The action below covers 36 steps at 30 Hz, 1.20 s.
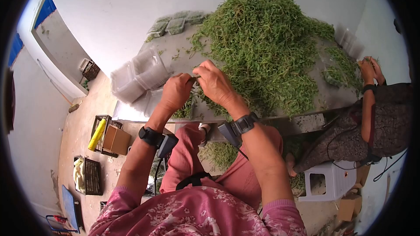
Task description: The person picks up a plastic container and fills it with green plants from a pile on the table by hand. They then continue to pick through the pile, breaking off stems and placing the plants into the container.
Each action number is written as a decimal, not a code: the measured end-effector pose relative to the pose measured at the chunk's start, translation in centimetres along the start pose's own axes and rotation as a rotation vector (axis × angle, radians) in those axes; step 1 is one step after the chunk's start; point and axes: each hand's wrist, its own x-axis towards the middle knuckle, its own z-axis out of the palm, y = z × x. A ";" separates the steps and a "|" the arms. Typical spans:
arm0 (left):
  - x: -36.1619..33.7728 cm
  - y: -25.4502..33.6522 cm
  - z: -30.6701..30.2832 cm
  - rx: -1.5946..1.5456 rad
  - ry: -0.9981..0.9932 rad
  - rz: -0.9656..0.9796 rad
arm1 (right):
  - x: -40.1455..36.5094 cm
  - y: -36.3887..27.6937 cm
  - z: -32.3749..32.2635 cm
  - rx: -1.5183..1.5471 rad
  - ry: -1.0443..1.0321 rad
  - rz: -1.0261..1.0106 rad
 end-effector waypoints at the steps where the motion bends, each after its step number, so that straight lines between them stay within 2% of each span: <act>1: 0.0 -0.3 -0.1 -0.022 0.065 -0.003 | 0.3 -0.5 -0.1 -0.002 0.069 -0.007; 2: -0.1 -0.6 -0.3 -0.115 0.110 -0.062 | 0.6 -0.9 -0.2 -0.003 0.138 -0.014; 4: -0.3 -0.5 -1.5 -0.300 0.202 -0.180 | 0.7 -1.2 -0.6 0.041 0.102 0.017; 6: -0.2 -1.5 -1.8 -0.565 0.195 -0.426 | 0.7 -1.7 -0.6 0.084 0.049 0.005; 7: -0.3 -1.8 -2.0 -0.698 0.191 -0.549 | 0.5 -2.0 -0.1 0.118 -0.018 0.037; 9: -0.6 -1.7 -2.4 -0.862 0.257 -0.606 | -0.2 -2.6 0.9 0.182 -0.152 0.102; 10: -0.8 -1.6 -2.5 -0.938 0.279 -0.640 | -0.4 -2.7 1.3 0.183 -0.296 0.202; 11: -1.1 -1.4 -2.6 -1.014 0.300 -0.673 | -0.7 -2.4 2.0 0.208 -0.325 0.238; 13: -1.7 -0.8 -2.9 -1.082 0.288 -0.686 | -0.9 -2.2 3.5 0.257 -0.383 0.311; 14: -2.0 -0.5 -3.0 -1.117 0.282 -0.692 | -1.1 -2.3 4.0 0.434 -0.371 0.475; 17: -2.9 -0.6 -2.6 -1.134 0.232 -0.651 | -0.9 -2.4 4.6 0.770 -0.265 0.563; 20: -3.5 0.7 -3.1 -1.172 0.160 -0.701 | -0.4 -2.8 4.5 0.903 -0.112 0.568; 24: -4.3 1.4 -3.5 -1.152 0.021 -0.691 | -0.4 -1.6 4.4 0.816 -0.112 0.615; 28: -4.9 0.9 -2.8 -1.085 -0.103 -0.641 | -0.6 -1.2 4.4 0.853 -0.134 0.592; 31: -4.9 0.7 -3.1 -0.998 -0.103 -0.562 | -0.5 -1.2 4.4 0.829 -0.167 0.571; 34: -4.9 0.8 -3.0 -0.876 0.028 -0.513 | -0.5 -1.3 4.2 0.832 -0.210 0.567; 36: -4.9 0.1 -2.2 -0.905 0.126 -0.520 | -0.4 -1.2 4.1 0.832 -0.245 0.551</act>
